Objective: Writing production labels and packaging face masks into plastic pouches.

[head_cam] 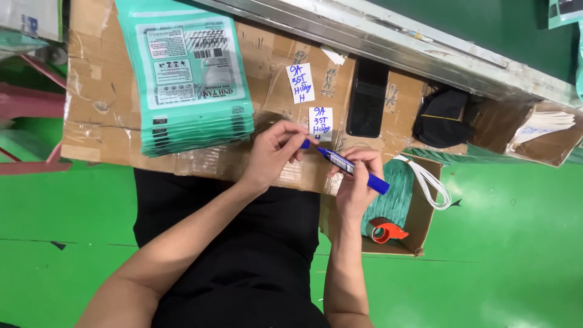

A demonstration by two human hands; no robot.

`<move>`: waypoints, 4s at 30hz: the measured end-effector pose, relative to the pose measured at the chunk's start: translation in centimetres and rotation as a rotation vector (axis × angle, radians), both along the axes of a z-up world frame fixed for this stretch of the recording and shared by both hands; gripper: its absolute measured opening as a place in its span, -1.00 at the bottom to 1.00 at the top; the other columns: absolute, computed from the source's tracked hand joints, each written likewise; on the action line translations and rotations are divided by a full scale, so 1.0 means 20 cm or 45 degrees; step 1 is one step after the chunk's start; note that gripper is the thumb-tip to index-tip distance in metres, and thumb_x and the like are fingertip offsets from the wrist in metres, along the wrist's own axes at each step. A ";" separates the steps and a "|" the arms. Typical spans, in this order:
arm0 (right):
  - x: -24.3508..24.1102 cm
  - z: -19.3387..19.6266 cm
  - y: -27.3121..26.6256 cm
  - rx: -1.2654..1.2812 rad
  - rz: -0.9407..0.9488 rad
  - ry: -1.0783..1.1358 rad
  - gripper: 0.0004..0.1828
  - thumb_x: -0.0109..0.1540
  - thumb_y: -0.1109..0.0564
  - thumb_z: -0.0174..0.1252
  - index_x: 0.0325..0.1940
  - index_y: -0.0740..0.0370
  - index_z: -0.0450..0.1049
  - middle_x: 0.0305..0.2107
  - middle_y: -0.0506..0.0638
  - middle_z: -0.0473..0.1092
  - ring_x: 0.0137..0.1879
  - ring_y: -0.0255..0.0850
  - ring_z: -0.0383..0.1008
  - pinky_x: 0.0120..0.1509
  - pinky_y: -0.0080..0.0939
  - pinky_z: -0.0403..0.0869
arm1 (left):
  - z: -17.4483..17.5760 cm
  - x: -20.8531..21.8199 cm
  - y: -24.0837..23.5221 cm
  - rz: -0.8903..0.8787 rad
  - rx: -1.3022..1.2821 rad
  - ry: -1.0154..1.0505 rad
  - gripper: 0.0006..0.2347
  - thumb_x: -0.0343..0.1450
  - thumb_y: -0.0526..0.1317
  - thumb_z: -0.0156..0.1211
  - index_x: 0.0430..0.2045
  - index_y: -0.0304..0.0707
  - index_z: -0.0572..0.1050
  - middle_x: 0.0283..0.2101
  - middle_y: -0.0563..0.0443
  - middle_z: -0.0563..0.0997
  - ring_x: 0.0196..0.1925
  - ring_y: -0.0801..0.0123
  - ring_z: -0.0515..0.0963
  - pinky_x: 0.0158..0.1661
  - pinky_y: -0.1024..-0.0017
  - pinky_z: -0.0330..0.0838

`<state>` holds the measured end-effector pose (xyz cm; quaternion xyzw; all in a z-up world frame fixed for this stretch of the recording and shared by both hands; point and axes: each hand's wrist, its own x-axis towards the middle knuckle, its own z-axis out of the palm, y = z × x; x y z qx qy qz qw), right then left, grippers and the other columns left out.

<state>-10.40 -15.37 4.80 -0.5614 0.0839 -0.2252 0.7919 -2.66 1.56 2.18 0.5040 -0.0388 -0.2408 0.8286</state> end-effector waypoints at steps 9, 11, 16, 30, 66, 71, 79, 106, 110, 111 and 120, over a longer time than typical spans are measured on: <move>-0.10 0.05 0.07 -0.139 0.091 0.224 -0.90 0.40 0.30 0.03 -0.08 0.46 0.36 -0.11 0.21 0.41 -0.21 -0.13 0.54 -0.09 -0.16 0.60 | 0.10 -0.11 0.00 -0.004 0.041 -0.090 -0.86 0.54 -0.34 0.10 -0.18 -0.43 0.59 -0.14 0.04 0.66 -0.29 0.65 0.51 -0.24 0.62 0.45; -0.13 0.10 0.05 -0.122 0.168 0.261 -0.82 0.34 0.34 0.10 0.01 0.50 0.38 0.01 0.22 0.39 -0.09 -0.08 0.56 0.04 -0.12 0.59 | 0.12 -0.11 0.02 0.045 0.091 -0.170 -0.83 0.58 -0.33 0.06 -0.12 -0.43 0.61 -0.12 0.07 0.58 -0.26 0.64 0.51 -0.19 0.61 0.46; -0.22 0.09 0.04 0.156 0.406 0.302 -0.59 0.29 0.36 0.09 0.24 0.50 0.38 0.19 0.24 0.38 0.23 0.02 0.55 0.24 -0.02 0.59 | 0.21 -0.11 0.01 0.120 0.111 -0.223 -0.78 0.59 -0.35 0.05 0.06 -0.40 0.58 -0.11 0.07 0.52 -0.18 0.62 0.48 -0.12 0.62 0.42; -0.18 0.12 0.03 0.238 0.174 0.345 -0.57 0.37 0.25 -0.03 0.33 0.41 0.28 0.12 0.10 0.47 -0.09 -0.22 0.57 -0.08 -0.27 0.59 | -0.13 0.35 -0.13 0.076 1.407 -1.464 -0.80 0.53 -0.28 0.11 -0.01 -0.32 0.55 -0.10 -0.14 0.60 -0.08 0.02 0.60 -0.05 0.14 0.45; 0.16 -0.20 -0.11 -0.211 0.062 0.434 -0.88 0.28 0.24 0.24 -0.14 0.32 0.46 -0.41 -0.21 0.40 -0.33 -0.53 0.29 -0.25 -0.48 0.28 | 0.26 0.29 -0.13 -0.301 1.000 -0.653 -0.58 0.27 -0.40 0.35 0.05 -0.33 0.53 -0.10 -0.09 0.54 -0.31 0.43 0.62 -0.26 0.45 0.59; 0.08 -0.12 -0.16 -0.235 -0.124 0.487 -0.81 0.27 0.22 0.25 -0.05 0.31 0.50 -0.37 -0.19 0.45 -0.28 -0.51 0.38 -0.19 -0.46 0.37 | 0.18 0.25 -0.27 -0.286 0.864 -0.560 -0.72 0.31 -0.37 0.35 -0.10 -0.31 0.62 -0.13 -0.03 0.61 -0.24 0.49 0.67 -0.17 0.49 0.61; -0.11 -0.02 -0.64 -0.730 -0.497 0.733 -0.76 0.19 0.17 0.41 -0.09 0.25 0.60 -0.51 -0.07 0.44 -0.38 -0.45 0.34 -0.31 -0.31 0.38 | 0.26 0.14 -0.57 -0.315 0.765 -0.584 -0.58 0.25 -0.34 0.41 0.02 -0.27 0.53 -0.04 0.00 0.57 -0.22 0.41 0.57 -0.19 0.49 0.51; -0.04 0.28 -1.41 -1.310 -0.715 0.365 -0.89 0.50 0.36 0.08 0.08 0.33 0.49 -0.20 0.07 0.46 -0.21 -0.24 0.46 -0.11 -0.25 0.39 | -0.18 0.76 -0.61 0.158 1.786 -0.660 -0.55 0.35 0.12 0.36 -0.53 -0.45 0.70 0.16 -0.62 0.37 0.32 -0.46 0.14 0.22 -0.39 -0.19; -0.18 0.32 -1.52 -1.549 -0.855 0.504 -0.90 0.41 0.36 0.13 -0.01 0.33 0.53 -0.30 0.10 0.44 -0.25 -0.15 0.45 -0.11 -0.19 0.41 | -0.35 0.71 -0.67 0.382 1.596 -1.094 -0.41 0.41 0.08 0.32 0.20 -0.44 0.45 0.29 -0.49 0.37 0.38 -0.41 0.16 0.26 -0.39 -0.18; -0.17 0.35 -1.57 -1.403 -0.900 0.538 -0.89 0.42 0.36 0.11 -0.01 0.32 0.52 -0.27 0.12 0.48 -0.25 -0.08 0.45 -0.10 -0.16 0.42 | -0.26 0.73 -0.64 0.283 1.522 -0.963 -0.47 0.44 0.01 0.31 0.25 -0.28 0.39 0.33 -0.38 0.37 0.44 -0.30 0.18 0.35 -0.35 -0.18; -0.12 0.47 -2.08 -1.702 -0.101 1.360 -0.66 0.15 0.22 0.11 0.01 0.25 0.56 -0.33 0.29 0.50 -0.18 0.20 0.51 0.00 0.10 0.44 | -0.18 0.53 -0.56 0.342 1.531 -1.197 -0.31 0.40 -0.08 0.41 0.38 -0.45 0.24 0.42 -0.38 0.17 0.46 -0.28 0.06 0.41 -0.21 -0.09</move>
